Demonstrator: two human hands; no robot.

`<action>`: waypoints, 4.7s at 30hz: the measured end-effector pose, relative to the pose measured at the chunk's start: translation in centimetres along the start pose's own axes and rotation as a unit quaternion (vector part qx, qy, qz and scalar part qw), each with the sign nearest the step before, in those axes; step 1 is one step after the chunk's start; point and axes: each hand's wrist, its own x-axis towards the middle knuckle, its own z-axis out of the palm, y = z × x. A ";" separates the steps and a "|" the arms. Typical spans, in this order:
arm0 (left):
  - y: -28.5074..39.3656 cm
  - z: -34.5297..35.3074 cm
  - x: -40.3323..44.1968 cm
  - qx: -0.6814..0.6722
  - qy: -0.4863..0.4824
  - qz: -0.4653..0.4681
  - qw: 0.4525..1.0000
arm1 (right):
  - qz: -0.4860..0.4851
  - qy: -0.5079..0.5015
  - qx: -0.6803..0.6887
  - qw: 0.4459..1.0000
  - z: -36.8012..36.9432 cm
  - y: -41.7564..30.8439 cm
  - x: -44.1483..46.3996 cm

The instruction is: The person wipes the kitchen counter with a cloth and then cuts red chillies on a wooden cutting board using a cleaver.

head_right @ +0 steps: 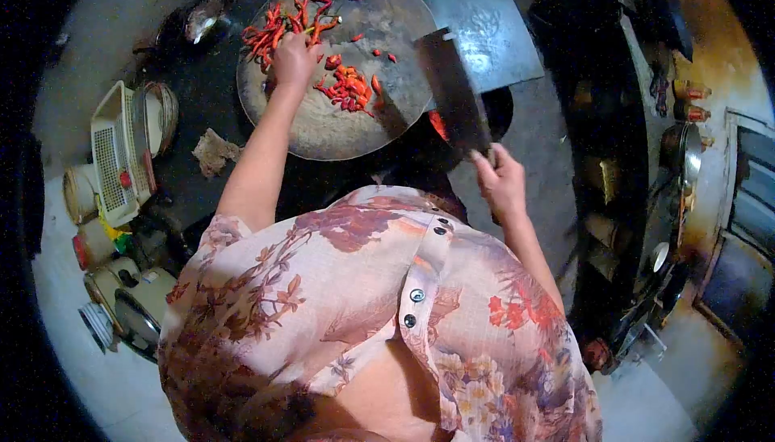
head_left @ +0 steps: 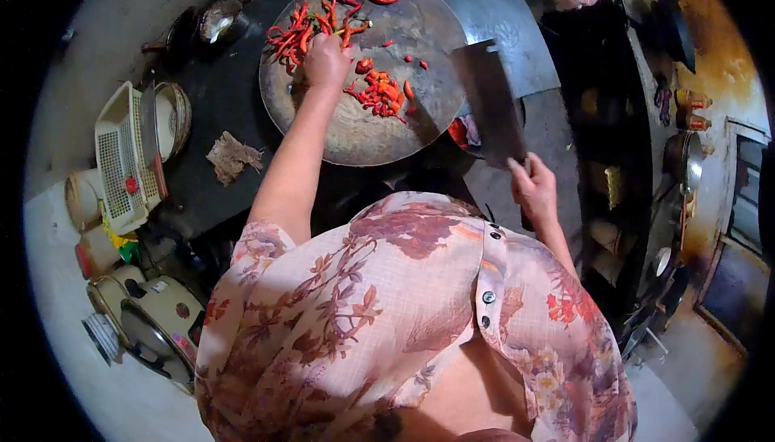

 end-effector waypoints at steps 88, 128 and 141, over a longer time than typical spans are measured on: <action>2.6 -5.5 -16.3 -0.225 -0.033 -0.002 0.974 | -0.148 -0.165 -0.359 0.907 7.1 -3.9 3.6; 2.9 -8.1 -12.6 -0.639 0.004 -0.223 0.736 | -0.065 -0.194 -0.280 0.938 6.2 -0.9 3.7; 2.6 -4.0 -14.8 -0.280 0.054 -0.176 0.942 | -0.242 -0.126 -0.420 0.866 7.6 -4.5 2.8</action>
